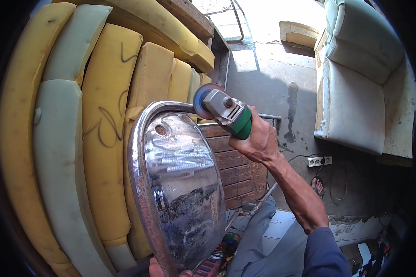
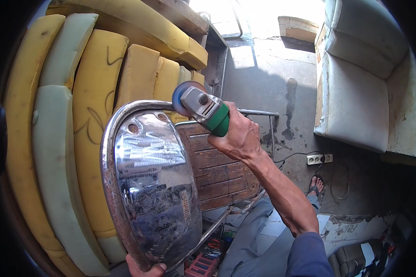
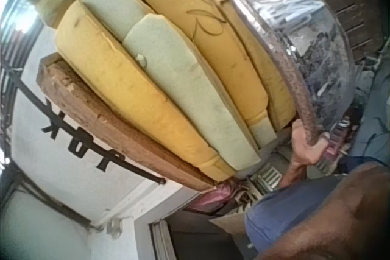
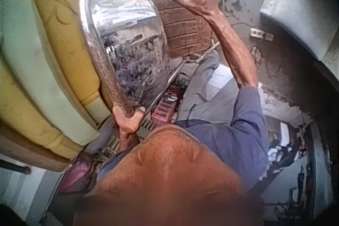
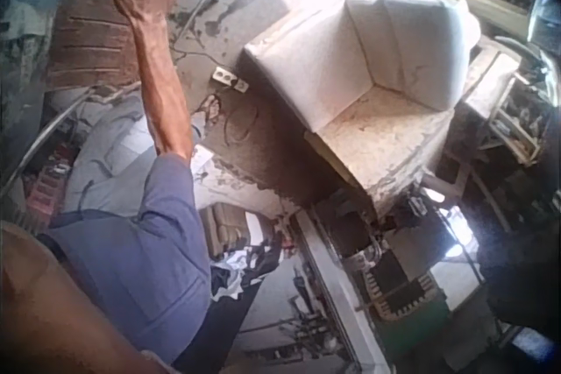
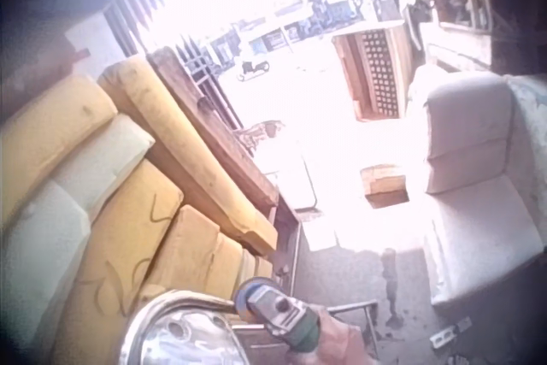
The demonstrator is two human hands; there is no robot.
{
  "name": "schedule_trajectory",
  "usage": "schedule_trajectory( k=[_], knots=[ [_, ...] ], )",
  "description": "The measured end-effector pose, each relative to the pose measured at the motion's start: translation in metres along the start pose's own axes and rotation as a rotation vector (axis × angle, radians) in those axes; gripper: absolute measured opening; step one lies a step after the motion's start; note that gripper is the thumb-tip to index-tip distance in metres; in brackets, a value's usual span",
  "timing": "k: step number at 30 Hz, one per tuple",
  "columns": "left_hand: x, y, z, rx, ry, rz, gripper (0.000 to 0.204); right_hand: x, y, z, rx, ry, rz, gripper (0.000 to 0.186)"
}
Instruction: The person polishes the chrome metal frame of a chair using a handheld power buffer, moving the tool along the curved surfaces of the frame while holding it by hand.
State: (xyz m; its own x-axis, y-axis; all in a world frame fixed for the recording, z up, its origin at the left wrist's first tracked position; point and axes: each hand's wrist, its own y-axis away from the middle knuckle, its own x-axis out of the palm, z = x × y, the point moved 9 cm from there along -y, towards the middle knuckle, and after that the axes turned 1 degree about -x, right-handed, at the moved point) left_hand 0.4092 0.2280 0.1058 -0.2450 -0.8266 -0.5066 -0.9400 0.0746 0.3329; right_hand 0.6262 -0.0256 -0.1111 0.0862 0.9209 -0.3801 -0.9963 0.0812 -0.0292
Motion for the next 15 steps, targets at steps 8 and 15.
schedule_trajectory(
  k=[8,15],
  knots=[
    [0.001,0.001,0.001,-0.017,-0.055,-0.002,0.021,-0.003,-0.007,0.031,-0.13,-0.055,-0.101,0.072],
    [0.0,-0.001,0.003,-0.108,-0.021,-0.014,0.011,-0.007,-0.01,0.031,-0.142,-0.01,-0.095,0.071]
  ],
)
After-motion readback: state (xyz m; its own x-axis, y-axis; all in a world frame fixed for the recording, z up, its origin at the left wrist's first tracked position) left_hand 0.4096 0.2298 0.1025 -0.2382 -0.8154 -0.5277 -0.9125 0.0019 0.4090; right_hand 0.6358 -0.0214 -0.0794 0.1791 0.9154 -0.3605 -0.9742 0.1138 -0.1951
